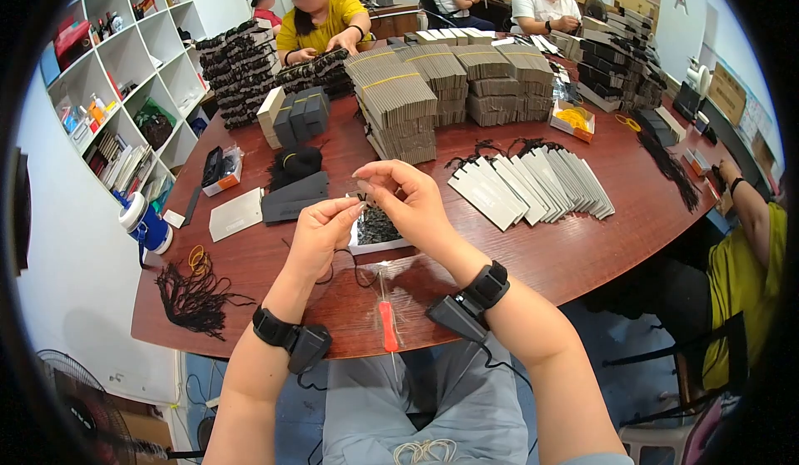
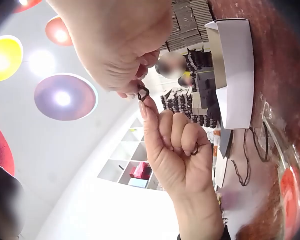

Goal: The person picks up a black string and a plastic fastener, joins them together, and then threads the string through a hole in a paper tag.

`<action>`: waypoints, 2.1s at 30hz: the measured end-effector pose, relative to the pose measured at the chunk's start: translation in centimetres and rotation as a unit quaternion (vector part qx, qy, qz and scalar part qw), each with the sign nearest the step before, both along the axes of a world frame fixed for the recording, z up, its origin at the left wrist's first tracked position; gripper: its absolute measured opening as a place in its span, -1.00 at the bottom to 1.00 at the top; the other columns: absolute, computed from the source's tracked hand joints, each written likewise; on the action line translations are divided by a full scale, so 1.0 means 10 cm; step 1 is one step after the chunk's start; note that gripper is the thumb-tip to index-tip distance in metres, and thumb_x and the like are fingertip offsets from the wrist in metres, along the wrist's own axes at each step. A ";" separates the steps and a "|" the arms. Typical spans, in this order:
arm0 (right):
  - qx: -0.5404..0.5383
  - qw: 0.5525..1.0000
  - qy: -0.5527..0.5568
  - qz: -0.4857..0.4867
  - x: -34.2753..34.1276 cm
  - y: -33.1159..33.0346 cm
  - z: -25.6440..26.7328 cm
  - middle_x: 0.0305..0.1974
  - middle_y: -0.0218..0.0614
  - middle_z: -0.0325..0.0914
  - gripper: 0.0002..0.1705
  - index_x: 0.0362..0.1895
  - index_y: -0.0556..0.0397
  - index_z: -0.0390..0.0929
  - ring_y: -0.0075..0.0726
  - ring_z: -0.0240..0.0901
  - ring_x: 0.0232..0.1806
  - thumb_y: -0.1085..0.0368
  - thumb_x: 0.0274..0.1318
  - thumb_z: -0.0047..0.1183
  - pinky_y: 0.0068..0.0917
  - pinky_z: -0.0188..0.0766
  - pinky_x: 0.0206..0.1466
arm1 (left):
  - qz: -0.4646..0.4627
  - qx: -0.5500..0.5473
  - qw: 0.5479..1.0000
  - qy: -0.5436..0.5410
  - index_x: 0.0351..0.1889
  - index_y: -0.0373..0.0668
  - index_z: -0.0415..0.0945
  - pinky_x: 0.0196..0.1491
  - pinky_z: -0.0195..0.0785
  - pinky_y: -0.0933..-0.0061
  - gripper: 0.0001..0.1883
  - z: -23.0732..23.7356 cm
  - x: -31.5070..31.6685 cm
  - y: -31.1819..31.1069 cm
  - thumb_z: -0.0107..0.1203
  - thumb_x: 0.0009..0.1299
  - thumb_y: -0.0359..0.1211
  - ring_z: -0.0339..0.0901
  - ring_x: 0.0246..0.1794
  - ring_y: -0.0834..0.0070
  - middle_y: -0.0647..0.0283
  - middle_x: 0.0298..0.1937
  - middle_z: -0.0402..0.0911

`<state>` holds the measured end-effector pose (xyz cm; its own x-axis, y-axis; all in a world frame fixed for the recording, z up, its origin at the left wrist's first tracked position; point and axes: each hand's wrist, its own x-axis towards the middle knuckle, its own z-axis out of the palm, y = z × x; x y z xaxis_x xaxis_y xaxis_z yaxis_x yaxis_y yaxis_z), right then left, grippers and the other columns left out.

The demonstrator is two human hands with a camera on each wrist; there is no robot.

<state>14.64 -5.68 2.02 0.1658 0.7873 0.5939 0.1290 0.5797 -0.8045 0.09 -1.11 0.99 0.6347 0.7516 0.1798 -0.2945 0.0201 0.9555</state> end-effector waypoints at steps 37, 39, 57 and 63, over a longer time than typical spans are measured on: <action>-0.102 0.994 -0.030 -0.011 0.06 0.04 -0.04 -0.45 -0.45 0.42 -0.84 -0.46 0.13 0.50 -0.69 0.29 -0.46 0.31 -0.15 0.10 -0.74 0.23 -0.37 | 0.145 0.198 0.968 0.047 -0.28 -0.27 0.50 -0.63 -0.05 0.80 -0.84 -0.06 0.09 -0.02 0.02 0.20 -0.43 0.14 -0.67 0.87 0.50 -0.62 0.38; -0.075 0.996 -0.050 -0.018 0.08 0.08 -0.10 -0.46 -0.43 0.41 -0.86 -0.49 0.14 0.50 -0.67 0.30 -0.47 0.33 -0.18 0.11 -0.74 0.23 -0.38 | 0.138 0.184 0.970 0.079 -0.29 -0.26 0.52 -0.55 0.02 0.80 -0.84 -0.04 0.08 -0.05 0.03 0.18 -0.44 0.21 -0.58 0.86 0.47 -0.55 0.44; -0.186 0.955 0.198 0.116 -0.03 0.05 -0.13 -0.58 -0.60 0.37 -0.86 -0.51 0.00 0.49 -0.78 0.17 -0.55 0.23 -0.10 0.07 -0.78 0.09 -0.48 | -0.058 -0.121 0.991 -0.003 -0.36 -0.19 0.41 -0.77 -0.30 0.77 -0.91 -0.01 0.04 0.02 -0.02 0.22 -0.39 -0.11 -0.82 0.86 0.60 -0.76 0.07; -0.198 0.951 0.209 0.111 -0.04 0.04 -0.13 -0.59 -0.59 0.37 -0.85 -0.50 0.02 0.50 -0.78 0.17 -0.56 0.22 -0.10 0.08 -0.80 0.09 -0.49 | -0.075 -0.112 0.991 0.003 -0.44 -0.17 0.39 -0.77 -0.29 0.78 -0.91 0.03 0.03 -0.01 -0.03 0.23 -0.36 -0.11 -0.82 0.86 0.59 -0.76 0.07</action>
<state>14.27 -5.23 0.74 0.1262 0.9786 0.1627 -0.3408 0.1968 -0.9193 0.36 -1.21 1.26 0.7430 0.6691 0.0149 -0.2666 0.2755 0.9236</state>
